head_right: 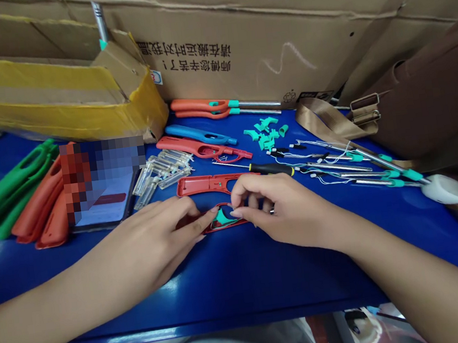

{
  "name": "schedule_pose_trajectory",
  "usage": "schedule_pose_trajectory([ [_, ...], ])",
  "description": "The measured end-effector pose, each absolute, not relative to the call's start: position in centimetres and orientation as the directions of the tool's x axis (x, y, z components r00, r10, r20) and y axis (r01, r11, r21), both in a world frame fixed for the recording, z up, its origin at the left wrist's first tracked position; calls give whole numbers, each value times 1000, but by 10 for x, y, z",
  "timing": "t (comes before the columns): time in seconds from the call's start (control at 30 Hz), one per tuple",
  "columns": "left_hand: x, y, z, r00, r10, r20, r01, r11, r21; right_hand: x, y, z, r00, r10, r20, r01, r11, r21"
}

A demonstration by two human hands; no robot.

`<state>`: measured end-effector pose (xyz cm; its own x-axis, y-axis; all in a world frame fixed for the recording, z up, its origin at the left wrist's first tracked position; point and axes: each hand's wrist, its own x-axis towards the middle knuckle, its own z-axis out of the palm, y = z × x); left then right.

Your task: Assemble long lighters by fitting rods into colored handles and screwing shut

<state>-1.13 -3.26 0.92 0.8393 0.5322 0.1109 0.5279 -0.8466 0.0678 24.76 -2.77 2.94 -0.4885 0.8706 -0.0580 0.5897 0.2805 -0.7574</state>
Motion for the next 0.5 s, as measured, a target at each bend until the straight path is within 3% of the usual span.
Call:
schedule_pose_trajectory([
  [0.2, -14, -32, 7, 839, 533, 110, 525, -846, 93, 244, -31, 27, -609, 793, 25, 583, 469, -664],
  [0.3, -14, -31, 7, 839, 536, 95, 526, -843, 112, 244, -30, 25, -627, 778, 26, 580, 489, -652],
  [0.5, -13, -29, 9, 861, 499, 98, 503, -864, -10, 242, -30, 21, -635, 772, 28, 578, 500, -645],
])
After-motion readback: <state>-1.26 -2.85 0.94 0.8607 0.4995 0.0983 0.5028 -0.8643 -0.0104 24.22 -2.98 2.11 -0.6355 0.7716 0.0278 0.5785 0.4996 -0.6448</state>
